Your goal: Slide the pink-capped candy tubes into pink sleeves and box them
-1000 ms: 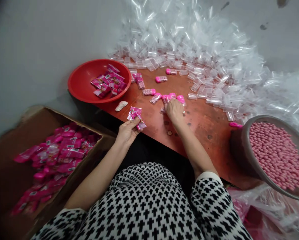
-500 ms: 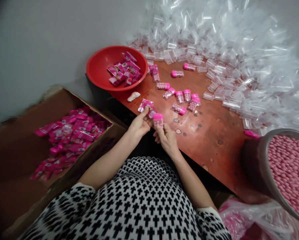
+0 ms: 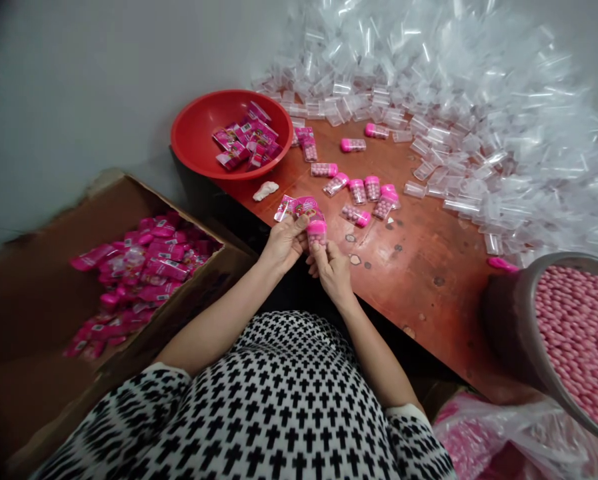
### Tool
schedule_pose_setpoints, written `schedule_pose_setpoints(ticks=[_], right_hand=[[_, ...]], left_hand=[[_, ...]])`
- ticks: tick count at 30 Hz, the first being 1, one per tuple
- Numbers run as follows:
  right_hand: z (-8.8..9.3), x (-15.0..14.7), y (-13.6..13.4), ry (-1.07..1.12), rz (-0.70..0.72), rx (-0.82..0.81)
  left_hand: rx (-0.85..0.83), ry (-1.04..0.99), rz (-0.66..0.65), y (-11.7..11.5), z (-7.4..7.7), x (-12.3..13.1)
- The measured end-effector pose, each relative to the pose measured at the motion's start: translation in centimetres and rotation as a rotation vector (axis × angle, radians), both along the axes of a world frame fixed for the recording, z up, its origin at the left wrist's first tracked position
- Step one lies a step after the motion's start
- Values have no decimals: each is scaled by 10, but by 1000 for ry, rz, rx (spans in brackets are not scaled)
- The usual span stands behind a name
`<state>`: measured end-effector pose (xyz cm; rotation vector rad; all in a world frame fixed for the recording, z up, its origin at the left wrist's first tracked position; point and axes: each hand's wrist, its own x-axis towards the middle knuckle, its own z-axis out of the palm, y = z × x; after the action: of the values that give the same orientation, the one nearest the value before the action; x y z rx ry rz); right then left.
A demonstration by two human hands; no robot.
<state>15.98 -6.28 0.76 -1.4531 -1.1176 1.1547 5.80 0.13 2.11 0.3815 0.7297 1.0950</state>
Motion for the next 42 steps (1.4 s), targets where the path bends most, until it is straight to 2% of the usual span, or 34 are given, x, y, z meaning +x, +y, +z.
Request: schedule_pose_setpoints(ticks=[5, 12, 18, 22, 23, 25, 27, 29, 34, 39, 42], right_hand=[[-4, 0, 0, -106, -34, 50], [-10, 6, 5, 323, 107, -74], [-9, 5, 5, 57, -27, 28], [-8, 6, 7, 277, 85, -77], [-8, 6, 7, 271, 97, -79], [-7, 6, 7, 105, 60, -20], [-6, 5, 6, -123, -38, 72], [-6, 2, 4, -186, -78, 107], [-9, -1, 3, 155, 77, 11], [-9, 4, 4, 179, 51, 40], [-9, 5, 5, 282, 73, -2]], left_hand=[[-57, 70, -77, 1, -4, 1], [54, 191, -209, 8, -1, -6], [96, 270, -191, 8, 1, -2], [42, 230, -192, 7, 5, -1], [42, 231, -201, 7, 6, 0], [57, 237, -201, 7, 8, 1], [74, 235, -177, 8, 8, 2], [85, 233, -164, 8, 7, 2], [104, 234, -213, 10, 5, -2], [143, 273, -287, 7, 5, -5], [146, 287, -274, 4, 5, -5]])
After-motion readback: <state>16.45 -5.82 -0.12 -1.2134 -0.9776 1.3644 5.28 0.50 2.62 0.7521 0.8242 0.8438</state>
